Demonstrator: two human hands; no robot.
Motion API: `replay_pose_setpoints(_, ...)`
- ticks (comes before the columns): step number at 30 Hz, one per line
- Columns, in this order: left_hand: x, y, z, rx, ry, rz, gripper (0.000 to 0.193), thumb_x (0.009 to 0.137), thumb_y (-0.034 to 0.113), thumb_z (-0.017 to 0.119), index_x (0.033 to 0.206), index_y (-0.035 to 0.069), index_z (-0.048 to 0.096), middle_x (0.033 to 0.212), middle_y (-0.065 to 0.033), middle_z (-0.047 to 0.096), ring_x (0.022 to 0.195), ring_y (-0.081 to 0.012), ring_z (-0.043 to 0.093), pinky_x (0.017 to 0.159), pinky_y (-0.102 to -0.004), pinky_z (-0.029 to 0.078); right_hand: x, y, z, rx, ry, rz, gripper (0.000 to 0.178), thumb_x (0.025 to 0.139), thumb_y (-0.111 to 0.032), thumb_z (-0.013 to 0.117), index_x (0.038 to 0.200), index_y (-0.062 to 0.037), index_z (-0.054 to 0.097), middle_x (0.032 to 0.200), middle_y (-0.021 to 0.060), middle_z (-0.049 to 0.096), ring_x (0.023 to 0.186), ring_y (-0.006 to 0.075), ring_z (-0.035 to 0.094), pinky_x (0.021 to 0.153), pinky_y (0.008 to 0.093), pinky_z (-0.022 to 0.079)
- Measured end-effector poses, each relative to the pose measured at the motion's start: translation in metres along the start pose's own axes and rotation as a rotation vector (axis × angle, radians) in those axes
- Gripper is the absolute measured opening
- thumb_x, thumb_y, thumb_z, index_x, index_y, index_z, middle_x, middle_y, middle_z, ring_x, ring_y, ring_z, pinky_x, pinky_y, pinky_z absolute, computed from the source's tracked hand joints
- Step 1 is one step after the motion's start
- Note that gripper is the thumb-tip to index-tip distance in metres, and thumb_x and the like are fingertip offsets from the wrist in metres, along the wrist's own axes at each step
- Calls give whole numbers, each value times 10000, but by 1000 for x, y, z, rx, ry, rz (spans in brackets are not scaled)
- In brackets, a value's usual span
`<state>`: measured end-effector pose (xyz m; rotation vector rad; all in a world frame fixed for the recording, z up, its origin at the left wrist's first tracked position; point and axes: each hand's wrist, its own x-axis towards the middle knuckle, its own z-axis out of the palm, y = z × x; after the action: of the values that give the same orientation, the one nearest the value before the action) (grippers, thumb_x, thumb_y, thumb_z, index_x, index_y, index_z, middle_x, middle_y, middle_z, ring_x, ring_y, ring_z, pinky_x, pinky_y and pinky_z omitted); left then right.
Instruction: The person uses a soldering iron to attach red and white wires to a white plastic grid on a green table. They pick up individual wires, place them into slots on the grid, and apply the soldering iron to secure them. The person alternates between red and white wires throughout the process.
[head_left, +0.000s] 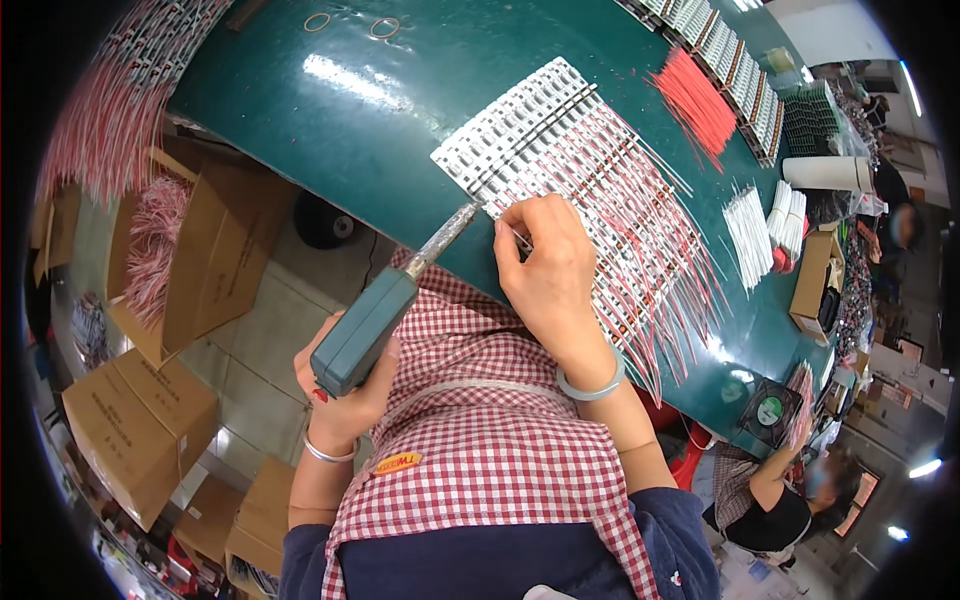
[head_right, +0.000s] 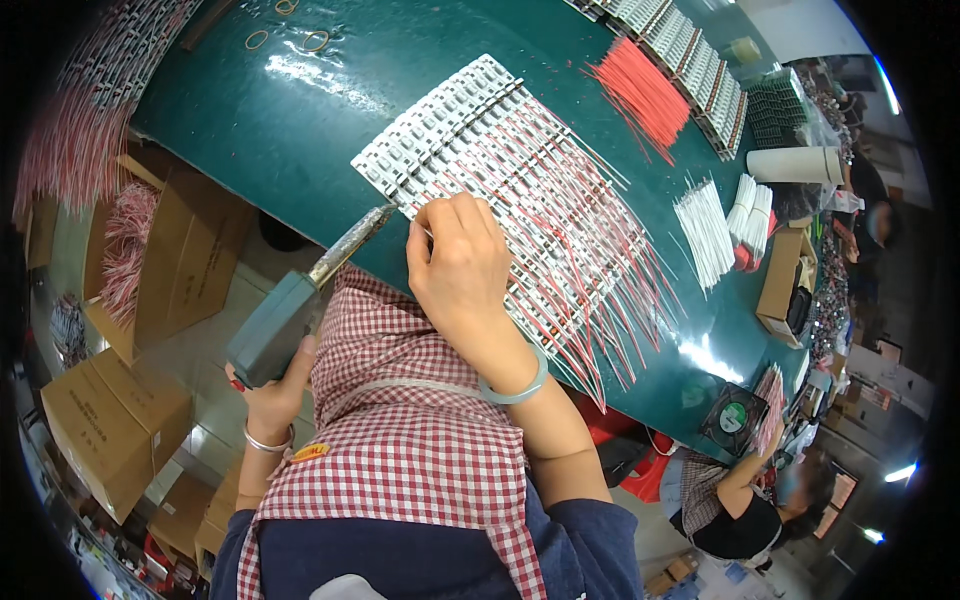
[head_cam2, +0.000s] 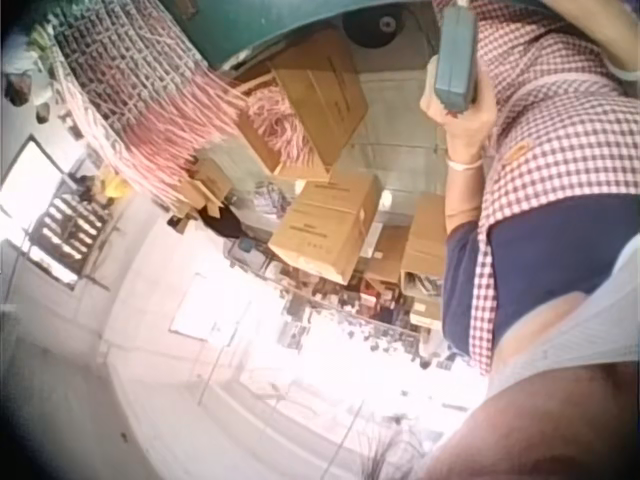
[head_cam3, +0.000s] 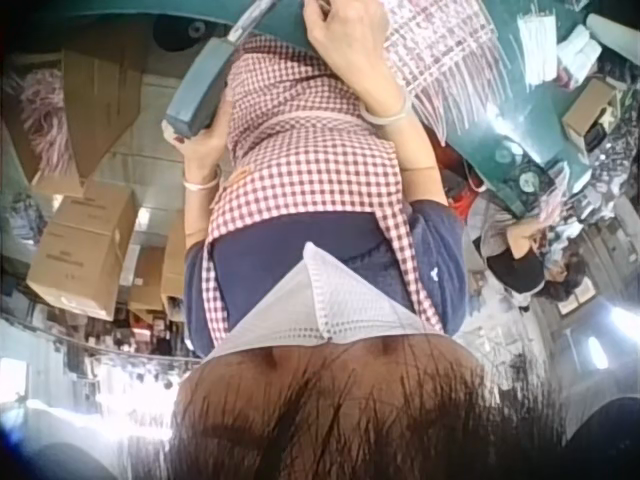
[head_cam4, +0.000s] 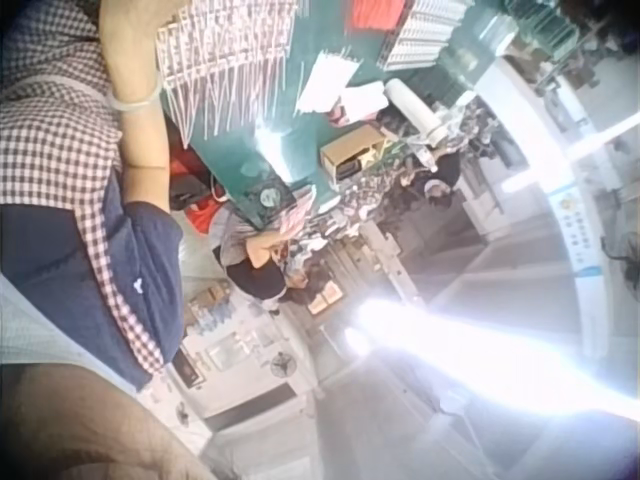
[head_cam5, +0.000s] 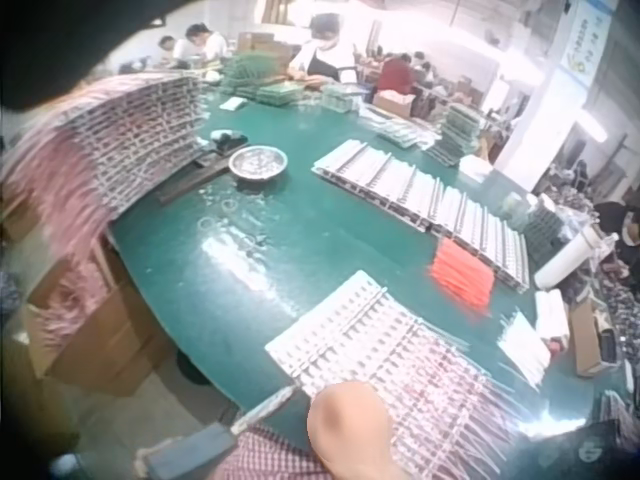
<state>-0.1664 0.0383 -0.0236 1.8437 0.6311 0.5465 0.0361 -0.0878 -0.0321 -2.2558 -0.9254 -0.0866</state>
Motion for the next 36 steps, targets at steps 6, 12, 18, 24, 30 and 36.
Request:
replay_pose_setpoints(6,8,8,-1,96,-42,109,187,753,-41,747,928,-63,688,863,-125,684,693,-189,663,621,-272,512,1,-2,0,-37,-8,11,119,790,-22,718,823,-44,606,822,110,574,804,303,583,698,416,476)
replay_pose_setpoints(12,10,7,4,72,-30,118,170,741,-53,734,901,-51,677,831,-113,670,668,-176,640,609,-270,506,3,-5,-1,-69,-22,15,110,789,-27,712,824,-48,609,822,110,574,806,302,586,696,415,479)
replay_pose_setpoints(18,8,5,4,76,-14,118,182,734,-54,730,910,-46,684,829,-115,670,677,-185,651,613,-279,510,4,-5,-1,-87,-19,13,104,788,-24,705,819,-49,609,814,108,571,795,301,586,684,418,480)
replay_pose_setpoints(24,-12,-14,-2,-29,54,-1,259,772,-26,762,1023,-58,709,890,-112,718,743,-187,684,676,-285,542,4,-5,-1,-87,-25,20,101,788,-22,699,820,-45,606,811,115,569,797,305,588,682,419,482)
replay_pose_setpoints(30,-8,-8,2,-180,104,-63,266,843,-61,693,1107,-77,661,786,-60,635,580,-92,551,509,-233,416,5,-5,-5,-71,-70,35,107,797,-40,706,841,-40,608,818,124,576,808,318,596,703,429,492)
replay_pose_setpoints(36,-7,-12,3,-279,170,-124,275,855,-31,688,1125,-76,665,802,-80,640,558,-98,539,505,-230,408,25,19,-44,5,-34,91,178,816,-79,747,968,-28,669,927,147,650,863,305,643,761,403,513)
